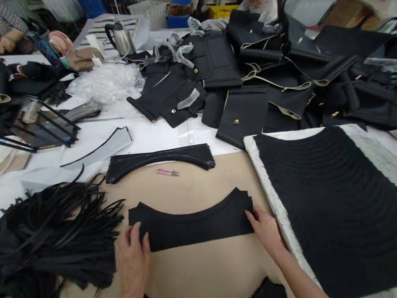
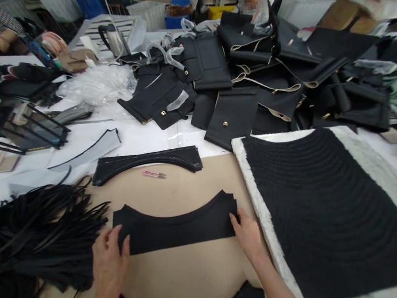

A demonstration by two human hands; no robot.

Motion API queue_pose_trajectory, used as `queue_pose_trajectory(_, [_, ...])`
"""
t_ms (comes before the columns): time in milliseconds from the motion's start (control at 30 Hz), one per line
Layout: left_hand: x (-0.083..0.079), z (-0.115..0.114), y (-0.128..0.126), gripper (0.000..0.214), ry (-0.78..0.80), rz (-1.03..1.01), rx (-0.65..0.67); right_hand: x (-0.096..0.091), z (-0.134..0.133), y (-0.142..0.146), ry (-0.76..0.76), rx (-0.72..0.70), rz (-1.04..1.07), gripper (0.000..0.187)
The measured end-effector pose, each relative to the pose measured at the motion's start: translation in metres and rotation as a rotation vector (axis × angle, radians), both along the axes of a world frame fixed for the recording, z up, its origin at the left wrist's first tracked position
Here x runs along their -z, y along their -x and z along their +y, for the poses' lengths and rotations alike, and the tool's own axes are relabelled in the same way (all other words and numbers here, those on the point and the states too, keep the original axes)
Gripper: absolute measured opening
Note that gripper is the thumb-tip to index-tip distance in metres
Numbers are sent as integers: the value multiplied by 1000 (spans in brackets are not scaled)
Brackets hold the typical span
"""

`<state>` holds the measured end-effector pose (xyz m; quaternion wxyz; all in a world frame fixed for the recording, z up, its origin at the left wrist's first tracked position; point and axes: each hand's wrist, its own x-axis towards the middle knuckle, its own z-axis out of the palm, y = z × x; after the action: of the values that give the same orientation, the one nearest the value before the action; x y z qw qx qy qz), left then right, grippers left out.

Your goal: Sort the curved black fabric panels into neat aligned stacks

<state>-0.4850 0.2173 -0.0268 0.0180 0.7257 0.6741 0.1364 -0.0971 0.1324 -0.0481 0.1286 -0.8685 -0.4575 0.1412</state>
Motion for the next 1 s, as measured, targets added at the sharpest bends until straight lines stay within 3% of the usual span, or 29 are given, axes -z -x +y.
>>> queue_pose_trajectory(100, [14,-10,-13,36,37,-37,217,2,1,1,19,14,7,35])
queue_pose_trajectory(167, [24,-14,-18,35,80,-12,250,2,2,2,32,18,13,35])
queue_pose_trajectory(267, [30,-16,-22,34,105,35,237,1,3,4,31,65,11,33])
queue_pose_trajectory(400, [28,-16,-23,34,87,50,212,-1,3,5,-1,141,-11,41])
queue_pose_trajectory(567, [25,-14,-25,33,81,23,199,-3,4,4,-27,108,17,42])
queue_pose_trajectory(700, [24,-8,-23,34,81,3,152,-9,4,6,-64,70,-85,39])
queue_pose_trajectory(800, [21,-2,-20,33,73,8,129,-16,4,10,-81,-1,-125,37])
queue_pose_trajectory(1000, [18,7,-16,30,78,-14,94,-10,5,9,-175,-366,-77,35])
